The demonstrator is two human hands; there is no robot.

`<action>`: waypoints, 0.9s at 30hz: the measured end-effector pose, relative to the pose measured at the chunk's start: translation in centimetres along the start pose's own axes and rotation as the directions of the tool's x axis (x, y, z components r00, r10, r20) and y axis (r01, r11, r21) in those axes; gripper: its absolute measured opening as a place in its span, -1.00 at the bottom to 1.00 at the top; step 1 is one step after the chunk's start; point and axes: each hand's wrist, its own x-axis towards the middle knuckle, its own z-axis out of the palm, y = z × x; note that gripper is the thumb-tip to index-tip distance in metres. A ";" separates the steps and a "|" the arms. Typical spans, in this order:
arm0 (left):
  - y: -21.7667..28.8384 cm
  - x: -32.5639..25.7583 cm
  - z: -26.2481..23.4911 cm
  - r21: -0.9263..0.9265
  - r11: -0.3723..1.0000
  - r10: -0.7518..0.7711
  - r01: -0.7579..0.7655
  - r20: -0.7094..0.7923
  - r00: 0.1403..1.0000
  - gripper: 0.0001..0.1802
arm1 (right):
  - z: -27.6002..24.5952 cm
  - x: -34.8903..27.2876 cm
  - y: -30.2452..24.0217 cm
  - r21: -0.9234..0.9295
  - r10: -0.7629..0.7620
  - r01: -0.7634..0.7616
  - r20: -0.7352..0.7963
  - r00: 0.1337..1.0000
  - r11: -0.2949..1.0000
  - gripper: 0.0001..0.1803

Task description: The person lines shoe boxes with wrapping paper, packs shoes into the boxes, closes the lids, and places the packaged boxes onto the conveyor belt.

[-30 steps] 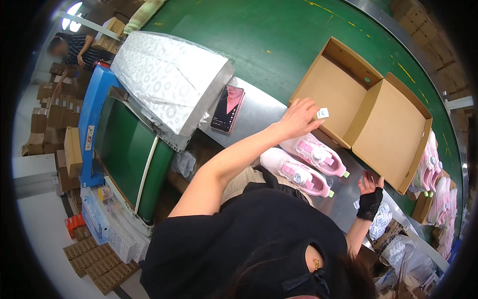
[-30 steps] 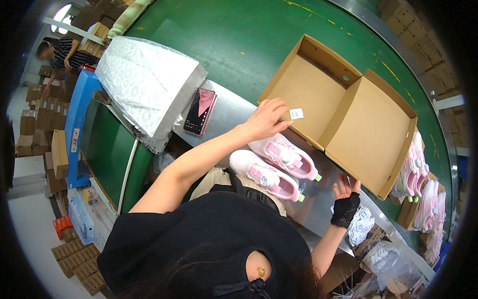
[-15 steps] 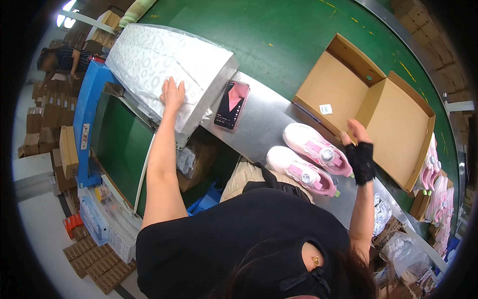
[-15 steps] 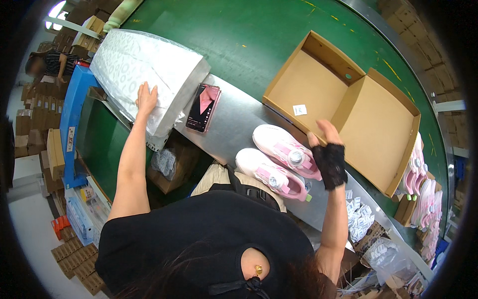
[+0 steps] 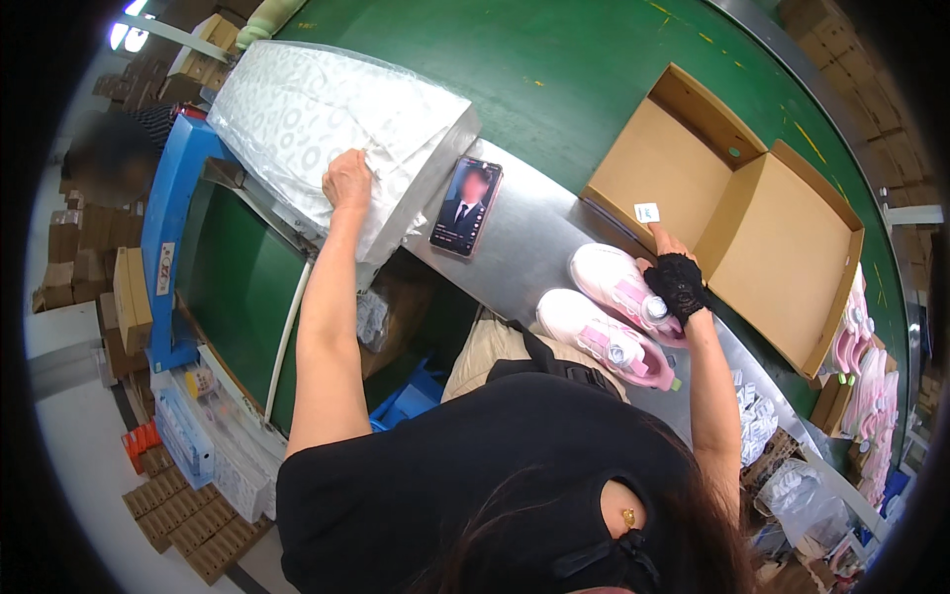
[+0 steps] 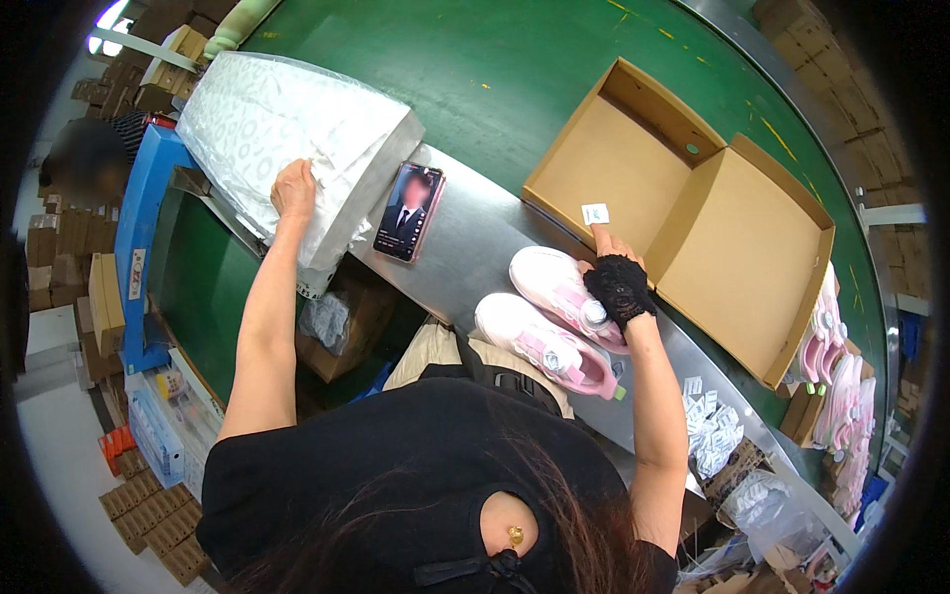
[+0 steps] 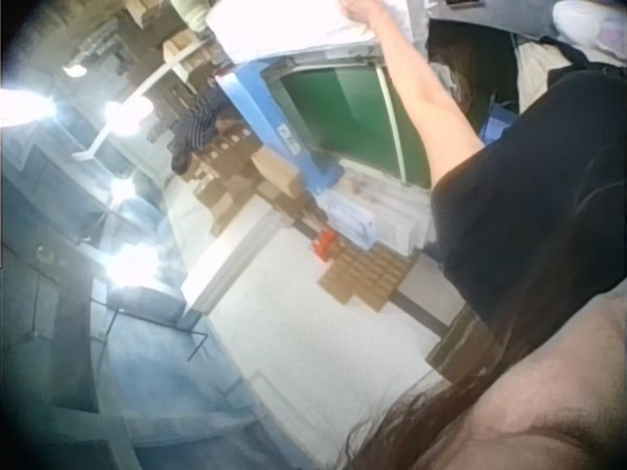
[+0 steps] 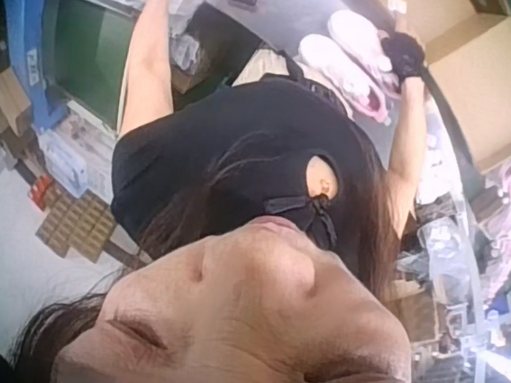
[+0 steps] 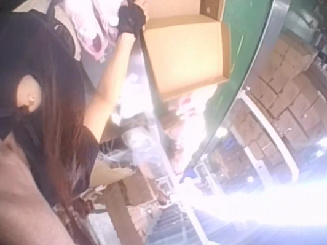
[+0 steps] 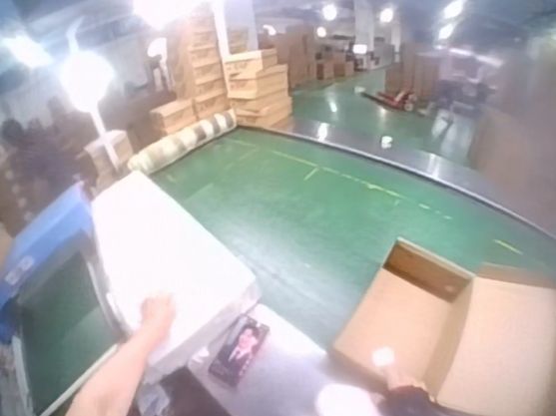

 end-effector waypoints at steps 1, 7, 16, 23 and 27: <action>0.6 0.3 -0.7 0.024 0.997 -0.069 0.069 0.015 0.997 -0.73 | 0.0 0.0 0.1 0.004 -0.004 0.004 -0.005 1.000 1.000 -0.39; -1.6 3.6 -9.0 -0.081 0.995 -0.094 0.064 -0.455 0.886 -0.75 | -0.1 0.0 -0.1 -0.003 0.002 -0.002 0.027 1.000 1.000 -0.39; 13.4 2.0 -25.4 -0.574 0.712 0.029 -0.404 -0.550 0.834 -0.68 | -0.9 -0.1 0.5 0.108 -0.114 0.112 0.015 0.993 0.988 -0.29; 32.3 -2.6 -24.2 -0.499 0.413 0.587 -0.762 -0.494 0.641 -0.84 | -13.0 -5.9 -8.3 0.648 -0.348 0.667 -0.570 0.744 0.366 -0.13; 38.9 -4.2 -23.7 -0.537 0.308 0.779 -0.785 -0.331 0.532 -0.75 | -14.2 -4.8 -2.3 0.825 -0.086 0.562 -0.565 0.820 -0.058 -0.67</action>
